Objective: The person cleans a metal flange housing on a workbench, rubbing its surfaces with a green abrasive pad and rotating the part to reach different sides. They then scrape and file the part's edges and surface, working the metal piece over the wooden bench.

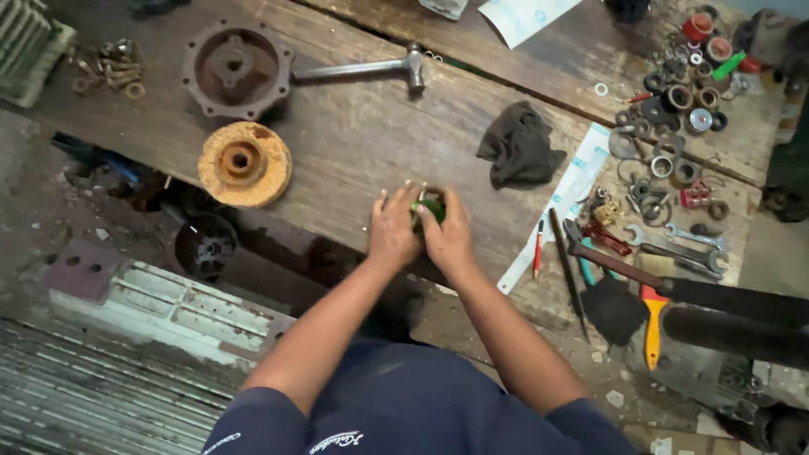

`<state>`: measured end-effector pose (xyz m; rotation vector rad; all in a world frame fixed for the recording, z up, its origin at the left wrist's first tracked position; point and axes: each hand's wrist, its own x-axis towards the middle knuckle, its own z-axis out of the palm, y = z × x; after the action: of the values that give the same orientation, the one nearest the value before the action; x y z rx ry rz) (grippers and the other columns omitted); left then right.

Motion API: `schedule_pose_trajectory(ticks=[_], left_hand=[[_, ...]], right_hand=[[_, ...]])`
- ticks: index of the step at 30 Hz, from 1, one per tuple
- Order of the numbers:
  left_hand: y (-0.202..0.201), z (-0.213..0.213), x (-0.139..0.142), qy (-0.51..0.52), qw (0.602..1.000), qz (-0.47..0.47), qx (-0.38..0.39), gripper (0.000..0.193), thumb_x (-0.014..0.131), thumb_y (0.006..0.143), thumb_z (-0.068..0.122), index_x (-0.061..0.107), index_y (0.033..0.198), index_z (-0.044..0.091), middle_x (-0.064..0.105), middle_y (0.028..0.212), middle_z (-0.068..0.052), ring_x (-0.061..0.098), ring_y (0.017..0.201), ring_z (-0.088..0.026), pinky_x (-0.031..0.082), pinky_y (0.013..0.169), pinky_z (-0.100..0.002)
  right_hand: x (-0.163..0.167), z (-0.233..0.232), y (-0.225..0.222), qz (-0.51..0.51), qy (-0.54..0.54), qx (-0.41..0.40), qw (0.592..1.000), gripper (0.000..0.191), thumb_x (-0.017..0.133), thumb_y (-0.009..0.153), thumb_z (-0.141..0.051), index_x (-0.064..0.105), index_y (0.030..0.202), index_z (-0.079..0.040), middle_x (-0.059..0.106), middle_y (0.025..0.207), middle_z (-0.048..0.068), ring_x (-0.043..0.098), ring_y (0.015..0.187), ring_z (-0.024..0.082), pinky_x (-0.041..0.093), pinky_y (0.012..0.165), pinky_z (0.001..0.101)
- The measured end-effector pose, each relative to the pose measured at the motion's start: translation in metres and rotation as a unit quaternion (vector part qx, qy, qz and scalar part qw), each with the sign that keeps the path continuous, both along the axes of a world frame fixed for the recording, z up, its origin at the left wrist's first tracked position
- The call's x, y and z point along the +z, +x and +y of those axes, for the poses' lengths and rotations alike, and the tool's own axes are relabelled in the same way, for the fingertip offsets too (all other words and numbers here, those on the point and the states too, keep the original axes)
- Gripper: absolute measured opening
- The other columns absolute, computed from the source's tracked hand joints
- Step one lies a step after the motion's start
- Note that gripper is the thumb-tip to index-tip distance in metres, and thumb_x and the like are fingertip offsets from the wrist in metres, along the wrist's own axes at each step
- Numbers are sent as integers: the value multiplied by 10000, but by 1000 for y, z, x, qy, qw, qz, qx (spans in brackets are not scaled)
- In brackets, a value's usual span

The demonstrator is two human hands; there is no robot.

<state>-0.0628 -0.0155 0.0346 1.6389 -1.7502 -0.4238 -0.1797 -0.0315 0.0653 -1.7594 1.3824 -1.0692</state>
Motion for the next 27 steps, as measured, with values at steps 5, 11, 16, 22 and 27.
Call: schedule_pose_trajectory(ticks=[5, 11, 16, 22, 27], left_hand=[[3, 0, 1, 22, 1000, -7, -16, 582, 609, 900, 178, 507, 1457, 43, 577, 1431, -171, 480, 1414, -304, 289, 1171, -575], [3, 4, -10, -6, 999, -25, -39, 524, 586, 979, 187, 486, 1471, 39, 580, 1492, -124, 450, 1472, -288, 266, 1197, -602], [3, -3, -9, 49, 995, -61, -59, 690, 636, 830, 216, 458, 1456, -11, 534, 1479, -193, 420, 1470, -285, 259, 1171, -589], [2, -2, -14, 65, 995, -47, -53, 739, 676, 797, 280, 471, 1437, -28, 479, 1494, -223, 403, 1424, -290, 252, 1169, -582], [2, -2, -20, 48, 988, -125, -70, 561, 582, 901, 142, 506, 1448, 46, 543, 1502, -83, 393, 1495, -240, 240, 1178, -589]], right_hand=[[6, -4, 13, -1, 78, -82, 994, 357, 722, 920, -252, 597, 1157, -14, 709, 1052, 224, 699, 982, 387, 534, 871, 453], [-6, 3, 24, 25, 77, -170, 982, 363, 744, 942, -285, 563, 1059, 7, 678, 931, 215, 649, 845, 331, 522, 765, 446], [-2, 0, 27, 6, 86, -197, 977, 358, 765, 918, -277, 553, 944, 10, 634, 814, 205, 579, 743, 292, 507, 692, 425], [-3, 4, 25, 32, 74, -191, 978, 345, 750, 922, -251, 527, 941, 11, 599, 782, 186, 529, 701, 273, 467, 643, 435], [0, 0, 30, 32, 89, -209, 973, 387, 780, 876, -281, 531, 880, 15, 612, 737, 209, 561, 658, 290, 488, 641, 447]])
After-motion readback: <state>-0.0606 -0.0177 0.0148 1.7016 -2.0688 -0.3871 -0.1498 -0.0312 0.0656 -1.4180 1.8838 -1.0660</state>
